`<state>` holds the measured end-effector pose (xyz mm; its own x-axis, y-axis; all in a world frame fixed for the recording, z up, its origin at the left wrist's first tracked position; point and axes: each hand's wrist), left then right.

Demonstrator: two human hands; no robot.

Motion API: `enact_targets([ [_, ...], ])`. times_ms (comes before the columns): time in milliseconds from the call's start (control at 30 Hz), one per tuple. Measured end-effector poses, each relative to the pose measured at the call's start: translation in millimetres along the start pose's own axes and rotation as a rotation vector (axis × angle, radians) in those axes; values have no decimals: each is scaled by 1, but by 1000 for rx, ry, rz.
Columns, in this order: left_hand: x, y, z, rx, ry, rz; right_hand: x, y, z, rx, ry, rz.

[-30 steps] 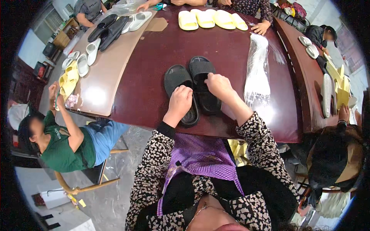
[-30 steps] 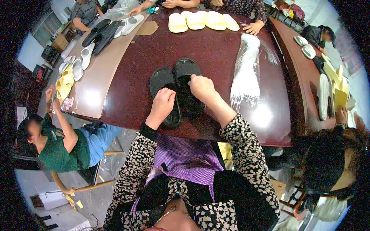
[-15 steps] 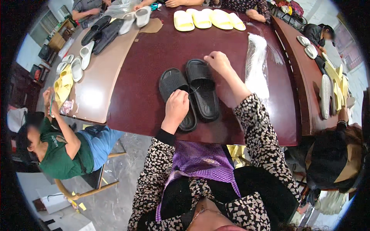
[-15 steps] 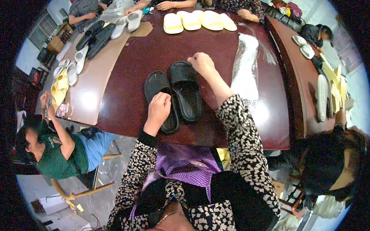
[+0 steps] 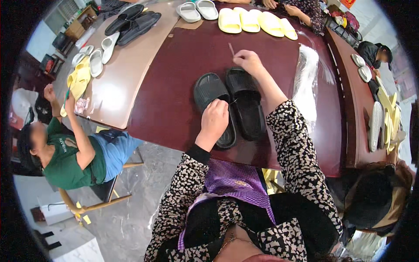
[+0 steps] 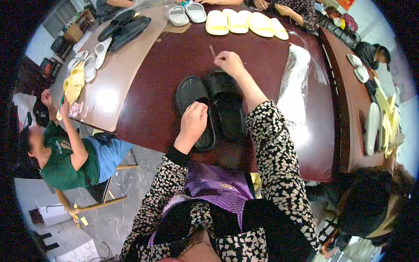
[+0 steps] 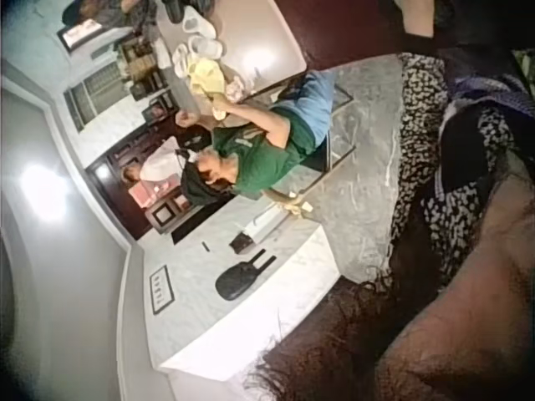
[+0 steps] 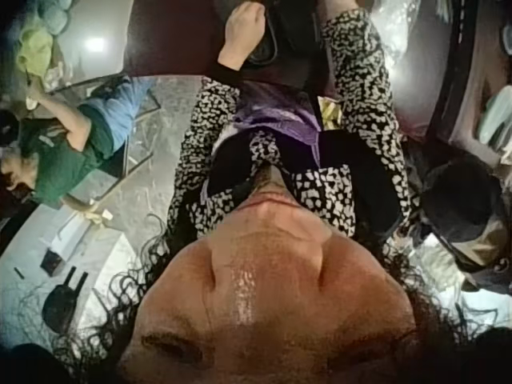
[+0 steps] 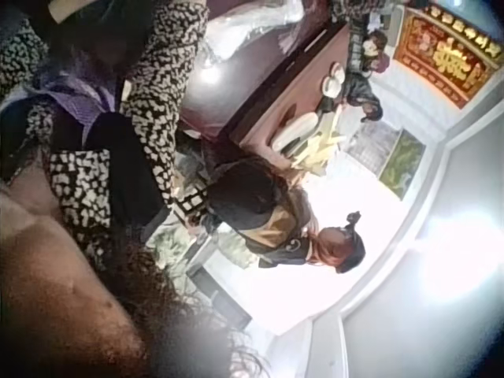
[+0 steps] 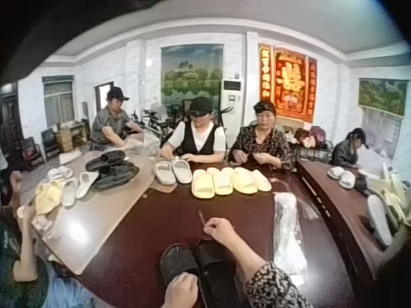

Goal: The person attaches pairs of slippers together by taking plastic fasteners from a bundle and threading them through the slippers by hand.

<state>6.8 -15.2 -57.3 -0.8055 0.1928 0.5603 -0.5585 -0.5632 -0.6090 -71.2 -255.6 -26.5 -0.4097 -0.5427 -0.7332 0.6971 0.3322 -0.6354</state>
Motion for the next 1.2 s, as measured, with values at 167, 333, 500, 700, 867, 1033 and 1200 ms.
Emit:
enact_targets([
  [167,-6,-1,-3,29,-17,20,-62,40,5,-424,-141,178],
  [333,-2,-1,0,-13,-10,40,-63,68,10,-525,-302,-155],
  [500,-4,-2,-3,18,3,20,-61,77,4,-557,-115,73],
  [700,-7,0,-3,23,4,40,-61,82,7,-508,-266,-61],
  [867,-6,4,-4,54,0,62,-70,95,5,-391,-255,-491],
  [1033,-6,3,-5,33,0,104,-77,90,3,-438,-208,-274],
  [1200,-8,0,-5,7,30,98,-77,87,-5,-503,-105,174],
])
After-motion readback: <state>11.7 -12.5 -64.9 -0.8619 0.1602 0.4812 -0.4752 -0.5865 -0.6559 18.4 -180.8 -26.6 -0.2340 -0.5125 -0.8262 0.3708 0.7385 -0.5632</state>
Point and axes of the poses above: each hand's wrist, its own z-axis towards the middle knuckle, its own y-axis out of the palm, x = y × z, and after that the axes turned 1 degree about z, right-handed
